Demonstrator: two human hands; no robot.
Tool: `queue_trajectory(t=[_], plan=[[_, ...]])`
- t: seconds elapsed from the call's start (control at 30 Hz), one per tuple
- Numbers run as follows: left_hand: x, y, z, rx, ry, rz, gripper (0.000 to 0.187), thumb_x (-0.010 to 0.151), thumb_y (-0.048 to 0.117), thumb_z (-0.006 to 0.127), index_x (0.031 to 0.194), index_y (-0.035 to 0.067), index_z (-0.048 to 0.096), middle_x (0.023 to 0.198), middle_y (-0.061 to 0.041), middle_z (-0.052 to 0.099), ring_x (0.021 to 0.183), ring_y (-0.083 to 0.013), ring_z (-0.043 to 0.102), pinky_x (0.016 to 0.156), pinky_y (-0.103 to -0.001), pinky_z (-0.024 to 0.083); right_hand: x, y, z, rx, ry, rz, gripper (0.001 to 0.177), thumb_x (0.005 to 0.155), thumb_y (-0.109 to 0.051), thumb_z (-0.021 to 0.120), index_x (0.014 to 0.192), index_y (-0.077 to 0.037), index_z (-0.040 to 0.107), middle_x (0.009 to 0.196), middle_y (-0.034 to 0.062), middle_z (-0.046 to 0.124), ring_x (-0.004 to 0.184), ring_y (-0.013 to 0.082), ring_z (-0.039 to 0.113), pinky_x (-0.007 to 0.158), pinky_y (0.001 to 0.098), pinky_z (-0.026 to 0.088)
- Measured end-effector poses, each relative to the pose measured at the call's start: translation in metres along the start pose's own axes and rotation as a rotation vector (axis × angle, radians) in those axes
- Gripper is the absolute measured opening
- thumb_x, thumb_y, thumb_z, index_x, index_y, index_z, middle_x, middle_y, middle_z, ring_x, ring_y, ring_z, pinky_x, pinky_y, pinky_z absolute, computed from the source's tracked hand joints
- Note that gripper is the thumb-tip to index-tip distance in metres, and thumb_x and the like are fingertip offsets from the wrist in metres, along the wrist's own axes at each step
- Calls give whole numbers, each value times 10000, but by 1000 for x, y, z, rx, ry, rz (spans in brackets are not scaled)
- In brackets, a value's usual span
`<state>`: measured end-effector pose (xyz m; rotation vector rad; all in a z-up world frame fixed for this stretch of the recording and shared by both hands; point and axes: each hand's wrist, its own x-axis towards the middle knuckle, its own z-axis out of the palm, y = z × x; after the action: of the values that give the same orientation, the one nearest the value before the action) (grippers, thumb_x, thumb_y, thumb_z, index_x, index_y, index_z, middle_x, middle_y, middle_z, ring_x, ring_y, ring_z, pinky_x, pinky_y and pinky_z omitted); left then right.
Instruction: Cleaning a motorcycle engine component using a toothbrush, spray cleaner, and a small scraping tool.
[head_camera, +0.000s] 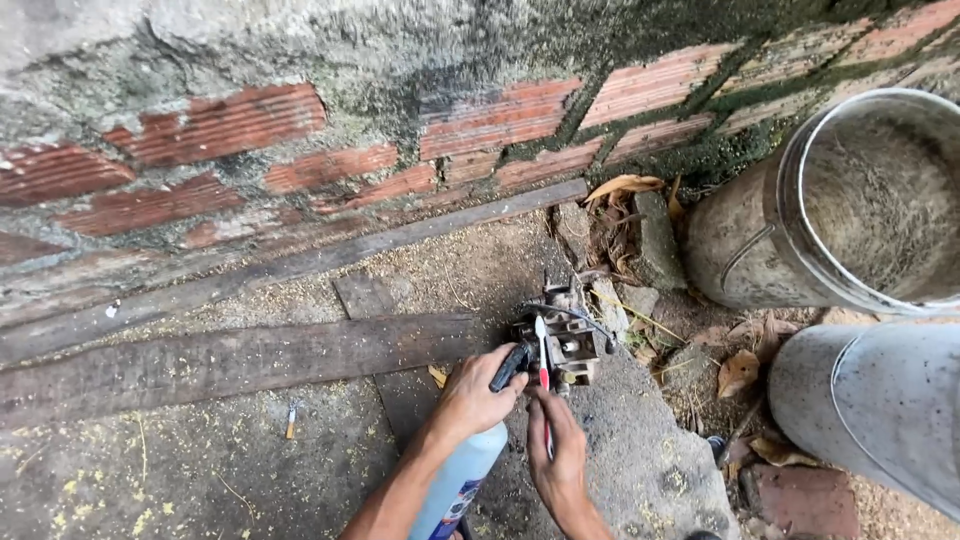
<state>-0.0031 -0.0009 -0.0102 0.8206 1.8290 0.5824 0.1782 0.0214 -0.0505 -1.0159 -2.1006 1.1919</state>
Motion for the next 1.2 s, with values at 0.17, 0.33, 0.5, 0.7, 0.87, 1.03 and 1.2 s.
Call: queue_trajectory(t=[0.17,0.33,0.5,0.7,0.87,1.03,1.2], plan=[[-13,9,-14,47,-65,-146,674,1003,554,468,1617,332,301,1695,-81,262,1556,-278,305,1220,-697,286,-20,-4,5,221,-19,226,300,1038,-157,473,1240,-76,679,752,23,691,427,56,504,310,204,442],[-15,3,-11,-10,-18,-83,679,997,545,469,1619,320,317,1646,-108,358,1530,-277,349,1218,-659,305,-7,-17,16,392,202,447,328,1013,-255,519,1168,-50,723,709,95,722,541,148,579,444,277,452],[-20,3,-12,5,-26,-122,693,983,588,455,1620,361,300,1697,-61,277,1563,-270,297,1233,-667,272,-10,-10,22,489,165,275,308,1040,-241,470,1084,-28,688,618,108,694,447,143,554,380,266,448],[-19,-2,-14,-7,-11,-135,695,984,585,452,1620,357,291,1712,-38,260,1574,-270,284,1249,-667,242,-30,29,15,460,44,158,327,1051,-229,455,1122,-30,704,737,62,716,490,95,523,392,232,411],[-19,-5,-10,21,-30,-104,671,1006,500,479,1616,278,309,1703,-47,283,1570,-255,308,1253,-643,242,-25,56,16,351,-36,48,350,1078,-284,414,1170,-68,674,805,41,739,505,71,561,380,196,450],[-15,-10,-7,60,-38,-57,657,1016,475,489,1609,241,330,1672,-80,340,1534,-276,353,1243,-620,278,-32,50,9,299,-163,6,348,1068,-200,428,1245,-9,658,705,37,685,410,62,464,291,210,371],[-11,-5,-8,74,-15,-4,641,1025,408,523,1594,165,356,1631,-108,409,1487,-293,445,1223,-585,339,-14,26,-4,205,-200,-12,308,1071,-172,392,1203,-22,627,752,48,679,497,93,564,379,221,508]])
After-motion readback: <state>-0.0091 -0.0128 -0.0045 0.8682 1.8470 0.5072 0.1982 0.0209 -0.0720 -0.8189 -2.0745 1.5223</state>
